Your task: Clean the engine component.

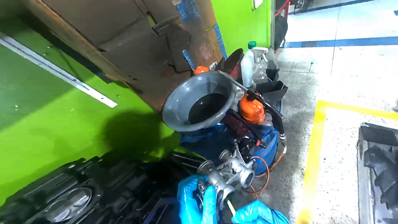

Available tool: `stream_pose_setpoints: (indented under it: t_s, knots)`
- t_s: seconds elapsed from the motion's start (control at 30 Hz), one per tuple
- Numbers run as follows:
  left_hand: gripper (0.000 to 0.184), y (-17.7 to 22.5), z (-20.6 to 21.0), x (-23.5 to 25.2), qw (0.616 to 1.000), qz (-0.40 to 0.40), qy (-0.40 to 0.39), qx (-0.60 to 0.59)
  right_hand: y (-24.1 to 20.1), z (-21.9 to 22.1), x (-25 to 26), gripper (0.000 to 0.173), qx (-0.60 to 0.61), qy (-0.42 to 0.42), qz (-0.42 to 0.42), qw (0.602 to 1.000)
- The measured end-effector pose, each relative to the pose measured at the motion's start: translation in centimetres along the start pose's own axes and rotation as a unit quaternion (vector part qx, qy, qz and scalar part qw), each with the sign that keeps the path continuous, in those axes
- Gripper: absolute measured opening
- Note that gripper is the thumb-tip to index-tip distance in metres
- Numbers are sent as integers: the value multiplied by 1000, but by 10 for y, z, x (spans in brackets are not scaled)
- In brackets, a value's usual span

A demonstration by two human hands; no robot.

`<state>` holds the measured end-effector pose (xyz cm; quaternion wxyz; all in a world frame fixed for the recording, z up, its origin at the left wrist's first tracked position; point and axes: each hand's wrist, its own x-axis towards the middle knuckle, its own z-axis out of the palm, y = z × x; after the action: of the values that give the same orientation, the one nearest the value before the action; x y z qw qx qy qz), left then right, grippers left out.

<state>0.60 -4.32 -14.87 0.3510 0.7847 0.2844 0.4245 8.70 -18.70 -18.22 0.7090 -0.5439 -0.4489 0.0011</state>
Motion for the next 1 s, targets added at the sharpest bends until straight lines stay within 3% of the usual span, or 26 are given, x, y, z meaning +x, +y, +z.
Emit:
stream_pose_setpoints:
  t_s: [0.13, 0.3, 0.6, 0.7, 1.0]
  knots:
    - [29, -12, -3, -3, 1000, -8, 6, -24, -12, -10, -5, 14, -25, -36, 45, 998]
    - [33, -48, -5, -2, 999, 19, -7, -35, -5, 13, -7, 13, -42, -31, 43, 998]
    - [22, -52, -14, 14, 996, 25, -43, -67, -8, 39, -15, 16, -33, 59, 76, 995]
    - [22, -58, -15, 19, 996, 32, -56, -69, 11, 54, -17, 15, 13, 84, 67, 994]
    - [20, -58, -19, 22, 991, 37, -100, -78, 5, 53, -19, 9, -29, 47, 66, 996]
